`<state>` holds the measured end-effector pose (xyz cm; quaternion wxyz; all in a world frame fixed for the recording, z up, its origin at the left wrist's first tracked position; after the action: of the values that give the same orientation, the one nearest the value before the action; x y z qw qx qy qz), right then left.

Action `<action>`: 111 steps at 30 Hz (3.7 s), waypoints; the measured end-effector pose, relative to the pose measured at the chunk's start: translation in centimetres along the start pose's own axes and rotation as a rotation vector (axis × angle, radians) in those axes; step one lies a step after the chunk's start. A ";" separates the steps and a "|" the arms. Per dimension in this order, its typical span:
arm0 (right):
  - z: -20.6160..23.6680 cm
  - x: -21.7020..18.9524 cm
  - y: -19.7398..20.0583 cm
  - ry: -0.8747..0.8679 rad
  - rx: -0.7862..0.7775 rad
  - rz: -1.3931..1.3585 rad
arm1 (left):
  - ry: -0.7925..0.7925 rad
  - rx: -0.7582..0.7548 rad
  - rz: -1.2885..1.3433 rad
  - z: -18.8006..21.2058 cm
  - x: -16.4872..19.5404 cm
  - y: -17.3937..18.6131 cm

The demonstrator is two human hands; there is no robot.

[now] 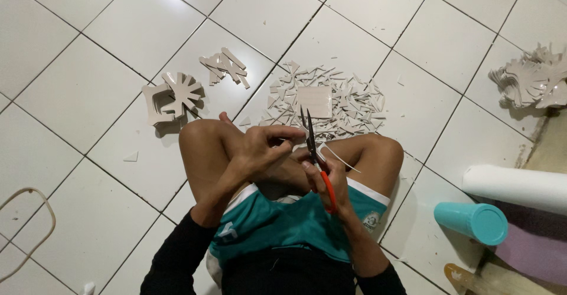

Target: The person sits cross-legged on a tiled floor and cuts a white foam sheet into small strips and pieces using red-handled scissors, letting the cut pieces accumulate in a pile beside them. They then set the scissors down, unroll a longer foam sheet on the floor, and smooth it flat with both hands.

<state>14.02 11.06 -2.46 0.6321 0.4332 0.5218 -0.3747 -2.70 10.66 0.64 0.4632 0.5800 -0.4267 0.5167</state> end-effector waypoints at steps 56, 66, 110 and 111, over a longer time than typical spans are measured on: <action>0.6 1.4 -0.9 -0.099 -0.019 -0.193 | 0.119 0.339 0.218 0.0 -3.3 1.2; 0.8 1.7 -0.6 -0.115 -0.007 -0.156 | -0.002 0.319 0.241 0.0 -1.2 1.3; 1.2 3.0 -1.2 -0.096 0.000 -0.043 | 0.045 0.349 0.176 0.5 -1.6 0.7; 1.2 3.1 -1.2 -0.091 0.002 -0.055 | 0.054 0.341 0.156 1.0 -1.6 0.3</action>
<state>13.84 9.47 -5.58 0.6443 0.4018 0.5040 -0.4118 -2.98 9.68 -0.97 0.3279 0.6012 -0.3642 0.6312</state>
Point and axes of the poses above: each hand's wrist, its own z-axis away from the middle knuckle, its own y-axis out of the back of the hand, x = y × z, the point moved 9 cm from there along -z, towards the middle knuckle, and after that the axes turned 10 degrees about x, right-handed, at the moved point
